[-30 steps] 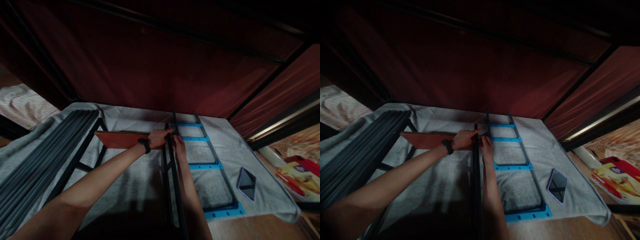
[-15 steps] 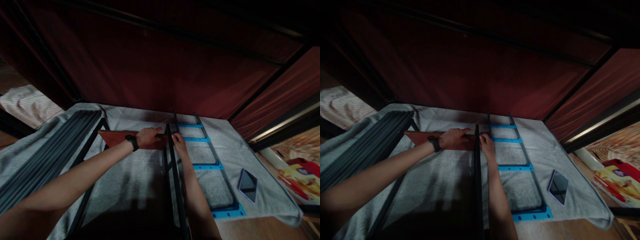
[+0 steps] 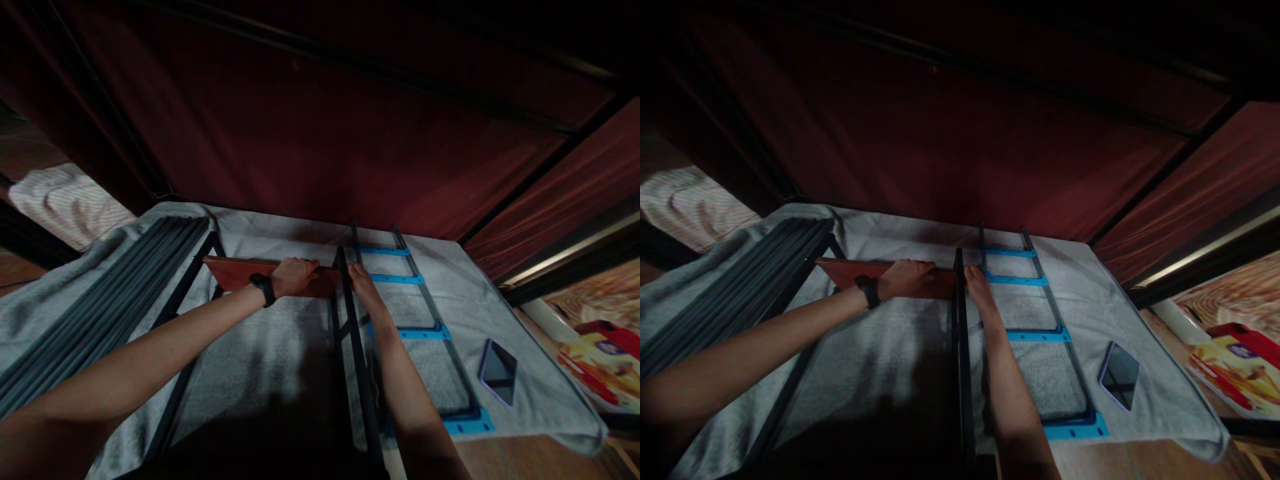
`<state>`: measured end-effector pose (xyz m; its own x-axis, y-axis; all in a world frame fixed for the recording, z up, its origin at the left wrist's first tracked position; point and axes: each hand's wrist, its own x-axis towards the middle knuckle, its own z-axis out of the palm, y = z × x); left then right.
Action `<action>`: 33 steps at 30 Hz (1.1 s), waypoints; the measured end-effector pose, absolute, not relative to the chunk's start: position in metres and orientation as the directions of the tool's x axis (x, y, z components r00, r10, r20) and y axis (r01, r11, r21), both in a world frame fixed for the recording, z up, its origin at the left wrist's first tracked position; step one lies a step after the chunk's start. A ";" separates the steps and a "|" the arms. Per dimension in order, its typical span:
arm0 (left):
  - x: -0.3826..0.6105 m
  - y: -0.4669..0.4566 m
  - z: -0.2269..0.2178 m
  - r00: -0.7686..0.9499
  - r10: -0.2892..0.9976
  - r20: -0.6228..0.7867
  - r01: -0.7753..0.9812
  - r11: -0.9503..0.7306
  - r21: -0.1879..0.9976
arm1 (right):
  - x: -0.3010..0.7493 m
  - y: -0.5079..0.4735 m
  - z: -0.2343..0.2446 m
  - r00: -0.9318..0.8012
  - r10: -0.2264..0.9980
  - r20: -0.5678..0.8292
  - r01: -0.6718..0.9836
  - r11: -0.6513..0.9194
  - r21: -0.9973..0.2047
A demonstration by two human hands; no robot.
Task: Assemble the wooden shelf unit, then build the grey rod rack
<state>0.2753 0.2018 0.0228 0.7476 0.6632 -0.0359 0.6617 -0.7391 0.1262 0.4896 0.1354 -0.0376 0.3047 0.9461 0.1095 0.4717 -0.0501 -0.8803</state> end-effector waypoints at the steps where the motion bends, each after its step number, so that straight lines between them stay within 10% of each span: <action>1: 0.274 0.202 0.024 0.764 0.644 -0.036 0.640 -0.751 0.159 | 0.489 0.133 -0.037 0.302 0.949 0.089 0.473 -0.068 -0.879; 7: 0.225 0.219 0.056 0.755 0.626 0.193 0.572 -0.773 0.274 | 0.485 0.121 -0.029 0.338 0.940 0.046 0.499 -0.138 -0.855; 11: 0.137 0.242 0.074 0.254 0.918 0.304 0.711 -0.390 0.585 | 0.483 0.121 -0.025 0.340 0.940 0.012 0.507 -0.172 -0.845; 16: 0.056 0.244 0.042 -0.099 0.993 -0.062 0.343 0.093 0.935 | 0.473 0.118 -0.025 0.354 0.925 -0.138 0.276 -0.245 -0.930; 23: 0.067 0.225 -0.006 -0.033 0.973 -0.228 -0.143 0.221 0.965 | 0.464 0.119 -0.031 0.452 0.864 -0.220 -0.034 -0.230 -0.973; 33: 0.070 0.205 -0.011 -0.114 0.971 -0.210 -0.286 0.170 0.943 | 0.458 0.123 -0.018 0.482 0.774 -0.410 -0.276 -0.309 -0.910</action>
<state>0.0696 0.2051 -0.0112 -0.1139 0.9711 -0.2098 -0.2860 0.1701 0.9430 0.4576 0.1232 -0.0176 0.4822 0.7744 -0.4097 -0.2764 -0.3093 -0.9099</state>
